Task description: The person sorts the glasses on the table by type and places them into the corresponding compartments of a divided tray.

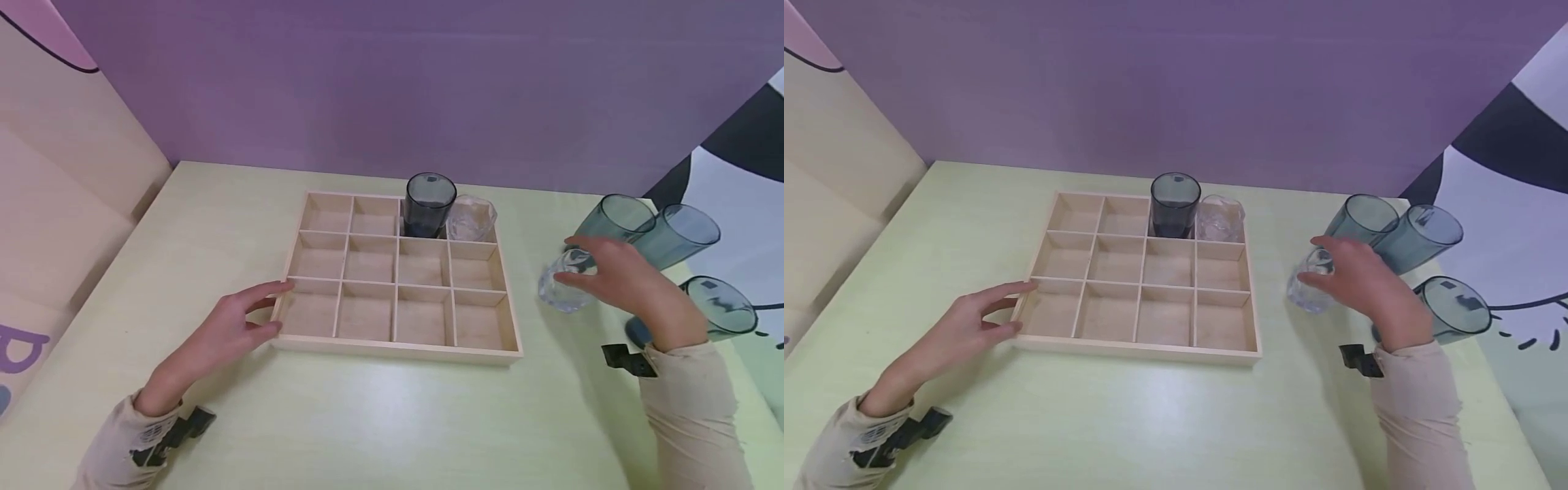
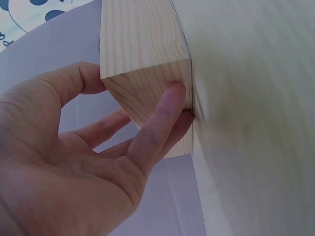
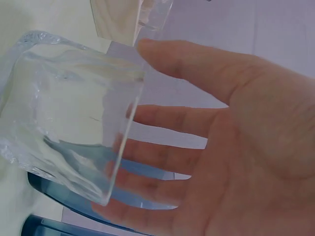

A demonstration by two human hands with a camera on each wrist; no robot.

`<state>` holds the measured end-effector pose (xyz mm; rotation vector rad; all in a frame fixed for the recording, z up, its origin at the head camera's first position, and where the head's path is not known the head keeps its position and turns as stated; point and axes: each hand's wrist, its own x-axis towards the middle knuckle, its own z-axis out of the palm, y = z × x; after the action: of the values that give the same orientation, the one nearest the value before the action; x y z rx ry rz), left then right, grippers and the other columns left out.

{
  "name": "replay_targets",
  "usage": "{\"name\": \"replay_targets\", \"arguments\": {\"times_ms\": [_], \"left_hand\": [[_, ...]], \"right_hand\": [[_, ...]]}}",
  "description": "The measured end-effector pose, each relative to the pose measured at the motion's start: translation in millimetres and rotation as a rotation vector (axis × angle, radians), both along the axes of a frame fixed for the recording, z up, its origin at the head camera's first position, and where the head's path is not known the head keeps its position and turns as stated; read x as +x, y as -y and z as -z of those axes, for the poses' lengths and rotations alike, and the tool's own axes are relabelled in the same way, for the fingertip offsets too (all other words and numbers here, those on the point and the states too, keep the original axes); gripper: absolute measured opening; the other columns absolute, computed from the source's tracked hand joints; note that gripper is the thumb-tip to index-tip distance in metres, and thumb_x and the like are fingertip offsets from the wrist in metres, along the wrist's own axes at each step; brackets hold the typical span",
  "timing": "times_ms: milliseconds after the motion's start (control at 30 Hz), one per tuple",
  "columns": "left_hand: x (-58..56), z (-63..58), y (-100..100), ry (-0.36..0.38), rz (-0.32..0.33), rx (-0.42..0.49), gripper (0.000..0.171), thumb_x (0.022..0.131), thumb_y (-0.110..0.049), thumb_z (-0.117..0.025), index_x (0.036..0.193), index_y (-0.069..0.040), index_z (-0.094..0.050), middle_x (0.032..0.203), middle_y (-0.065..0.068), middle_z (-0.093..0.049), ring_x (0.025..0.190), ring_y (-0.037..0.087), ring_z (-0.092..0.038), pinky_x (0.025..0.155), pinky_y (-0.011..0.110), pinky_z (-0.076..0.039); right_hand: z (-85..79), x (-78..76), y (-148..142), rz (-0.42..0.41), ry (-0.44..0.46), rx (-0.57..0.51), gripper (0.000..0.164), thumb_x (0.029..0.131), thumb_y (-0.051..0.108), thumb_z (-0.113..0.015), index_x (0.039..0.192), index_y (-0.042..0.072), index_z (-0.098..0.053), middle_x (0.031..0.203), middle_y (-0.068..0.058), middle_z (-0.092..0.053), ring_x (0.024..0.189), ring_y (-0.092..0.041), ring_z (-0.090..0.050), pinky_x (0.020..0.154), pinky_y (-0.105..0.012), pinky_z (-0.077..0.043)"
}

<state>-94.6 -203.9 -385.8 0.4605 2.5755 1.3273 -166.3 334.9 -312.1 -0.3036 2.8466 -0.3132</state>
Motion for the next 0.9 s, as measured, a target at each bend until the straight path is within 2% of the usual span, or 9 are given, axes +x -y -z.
{"name": "replay_targets", "arguments": {"times_ms": [167, 367, 533, 900], "left_hand": [[-1.5, 0.5, -2.9, 0.005, -0.006, -0.005, 0.057, 0.092, -0.004, -0.063, 0.147, -0.010, -0.049, 0.148, 0.013, -0.050, 0.125, 0.040, -0.055, 0.086, 0.039, -0.058], [-0.1, 0.3, -1.2, 0.002, -0.008, -0.014, 0.056, 0.092, -0.004, -0.063, 0.146, -0.008, -0.049, 0.148, 0.014, -0.049, 0.124, 0.043, -0.055, 0.087, 0.043, -0.058], [0.4, 0.2, -1.0, -0.009, -0.013, -0.017, 0.056, 0.091, -0.003, -0.063, 0.146, -0.007, -0.050, 0.146, 0.016, -0.050, 0.123, 0.044, -0.056, 0.086, 0.045, -0.058], [2.5, -1.3, -1.8, -0.011, -0.019, -0.021, 0.055, 0.091, -0.002, -0.063, 0.145, -0.008, -0.051, 0.146, 0.015, -0.051, 0.123, 0.043, -0.056, 0.085, 0.043, -0.059]], "right_hand": [[0.0, 0.1, -4.4, 0.013, 0.042, 0.014, 0.073, 0.091, 0.032, -0.072, 0.142, -0.009, -0.040, 0.138, -0.036, -0.045, 0.123, -0.054, -0.042, 0.097, -0.069, -0.039], [4.7, -1.9, -3.9, 0.020, 0.094, 0.003, 0.081, 0.087, 0.030, -0.076, 0.145, -0.009, -0.036, 0.139, -0.037, -0.043, 0.123, -0.054, -0.040, 0.098, -0.070, -0.038], [7.6, -3.8, -5.4, 0.000, 0.094, -0.005, 0.083, 0.084, 0.026, -0.079, 0.144, -0.009, -0.034, 0.137, -0.038, -0.043, 0.120, -0.054, -0.042, 0.097, -0.070, -0.039], [9.2, -0.3, -3.2, -0.049, 0.071, 0.001, 0.077, 0.086, 0.021, -0.076, 0.144, -0.008, -0.035, 0.138, -0.038, -0.040, 0.123, -0.054, -0.040, 0.100, -0.070, -0.036]]}}
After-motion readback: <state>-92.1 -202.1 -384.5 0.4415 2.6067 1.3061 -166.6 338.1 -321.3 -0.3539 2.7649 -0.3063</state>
